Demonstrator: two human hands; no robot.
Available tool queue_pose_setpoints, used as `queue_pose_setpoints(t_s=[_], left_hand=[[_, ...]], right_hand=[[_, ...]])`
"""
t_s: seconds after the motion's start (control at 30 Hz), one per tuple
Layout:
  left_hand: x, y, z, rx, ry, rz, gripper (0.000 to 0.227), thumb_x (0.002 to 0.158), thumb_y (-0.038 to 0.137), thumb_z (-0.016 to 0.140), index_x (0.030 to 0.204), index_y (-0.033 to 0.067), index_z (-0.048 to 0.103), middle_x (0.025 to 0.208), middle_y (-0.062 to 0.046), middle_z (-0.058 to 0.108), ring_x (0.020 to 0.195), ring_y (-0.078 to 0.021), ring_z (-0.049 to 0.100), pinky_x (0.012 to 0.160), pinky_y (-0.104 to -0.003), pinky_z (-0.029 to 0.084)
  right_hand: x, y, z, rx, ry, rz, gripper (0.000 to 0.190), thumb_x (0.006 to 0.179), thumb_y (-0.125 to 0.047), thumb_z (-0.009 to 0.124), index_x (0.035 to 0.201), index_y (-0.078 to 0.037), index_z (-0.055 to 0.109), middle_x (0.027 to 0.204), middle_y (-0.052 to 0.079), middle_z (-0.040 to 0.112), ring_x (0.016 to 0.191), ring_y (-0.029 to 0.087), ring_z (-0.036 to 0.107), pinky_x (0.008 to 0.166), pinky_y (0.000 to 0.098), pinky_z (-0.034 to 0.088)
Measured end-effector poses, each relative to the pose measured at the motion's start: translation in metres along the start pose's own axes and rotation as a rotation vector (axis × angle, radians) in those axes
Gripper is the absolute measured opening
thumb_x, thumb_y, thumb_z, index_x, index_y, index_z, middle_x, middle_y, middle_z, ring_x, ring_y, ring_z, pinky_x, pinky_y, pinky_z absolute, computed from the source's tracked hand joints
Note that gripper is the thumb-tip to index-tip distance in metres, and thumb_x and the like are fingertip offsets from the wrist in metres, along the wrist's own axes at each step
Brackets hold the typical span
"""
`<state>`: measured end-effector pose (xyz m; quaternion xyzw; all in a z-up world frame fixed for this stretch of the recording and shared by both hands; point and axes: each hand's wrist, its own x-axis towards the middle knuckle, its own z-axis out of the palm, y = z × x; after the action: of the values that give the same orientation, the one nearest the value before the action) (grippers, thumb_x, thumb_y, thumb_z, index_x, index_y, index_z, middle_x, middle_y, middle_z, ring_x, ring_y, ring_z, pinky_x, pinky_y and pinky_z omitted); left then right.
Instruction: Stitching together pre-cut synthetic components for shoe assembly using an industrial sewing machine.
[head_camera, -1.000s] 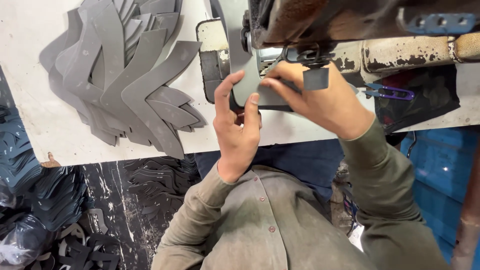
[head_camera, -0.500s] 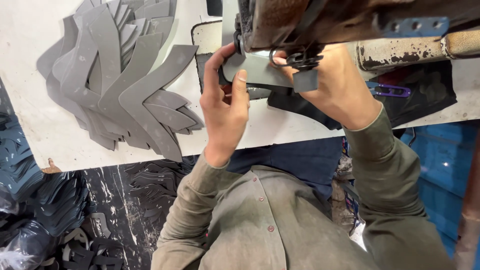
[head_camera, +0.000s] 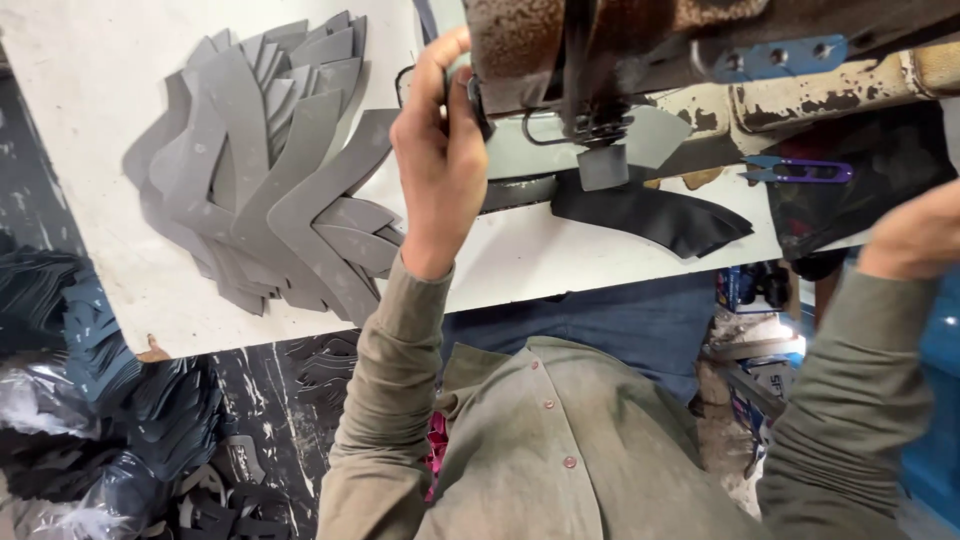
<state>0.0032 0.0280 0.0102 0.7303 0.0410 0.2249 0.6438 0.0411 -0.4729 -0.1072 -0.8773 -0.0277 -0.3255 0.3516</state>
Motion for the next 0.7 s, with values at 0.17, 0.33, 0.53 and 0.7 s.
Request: queue_pose_setpoints(t_s=[0.17,0.33,0.53,0.7], left_hand=[[-0.018,-0.007,-0.001,0.018,0.012,-0.053,0.026,0.118,0.000,0.050,0.141,0.0061,0.060,0.096,0.006,0.064,0.077,-0.0021,0.048,0.070,-0.019,0.043],[-0.029,-0.003,0.004,-0.011,0.035,-0.117,0.028,0.119,0.000,0.050,0.145,0.0028,0.057,0.106,0.001,0.068,0.081,-0.0026,0.051,0.071,-0.020,0.044],[-0.036,0.005,0.009,-0.001,0.090,-0.156,0.036,0.114,0.003,0.048,0.150,0.0026,0.055,0.114,-0.001,0.072,0.074,-0.0020,0.047,0.065,-0.021,0.039],[-0.047,0.014,0.011,0.072,0.109,-0.202,0.031,0.115,0.007,0.052,0.145,0.0023,0.059,0.094,0.001,0.067,0.066,-0.0026,0.041,0.058,-0.022,0.034]], right_hand=[[-0.024,0.075,0.018,0.015,0.189,0.079,0.038,0.116,-0.017,0.047,0.104,0.018,0.057,0.090,0.017,0.074,0.080,0.023,0.048,0.073,0.0449,0.049],[-0.031,0.096,0.009,0.054,0.166,0.083,0.039,0.119,-0.018,0.047,0.105,0.017,0.057,0.096,0.014,0.072,0.083,0.021,0.050,0.076,0.0448,0.049],[-0.017,0.052,0.017,0.047,0.164,-0.019,0.045,0.124,-0.021,0.048,0.096,0.014,0.048,0.083,0.010,0.059,0.080,0.019,0.040,0.069,0.0418,0.042],[-0.012,0.027,0.020,0.076,0.141,-0.097,0.045,0.126,-0.021,0.048,0.096,0.014,0.050,0.083,0.010,0.057,0.080,0.019,0.041,0.067,0.0402,0.040]])
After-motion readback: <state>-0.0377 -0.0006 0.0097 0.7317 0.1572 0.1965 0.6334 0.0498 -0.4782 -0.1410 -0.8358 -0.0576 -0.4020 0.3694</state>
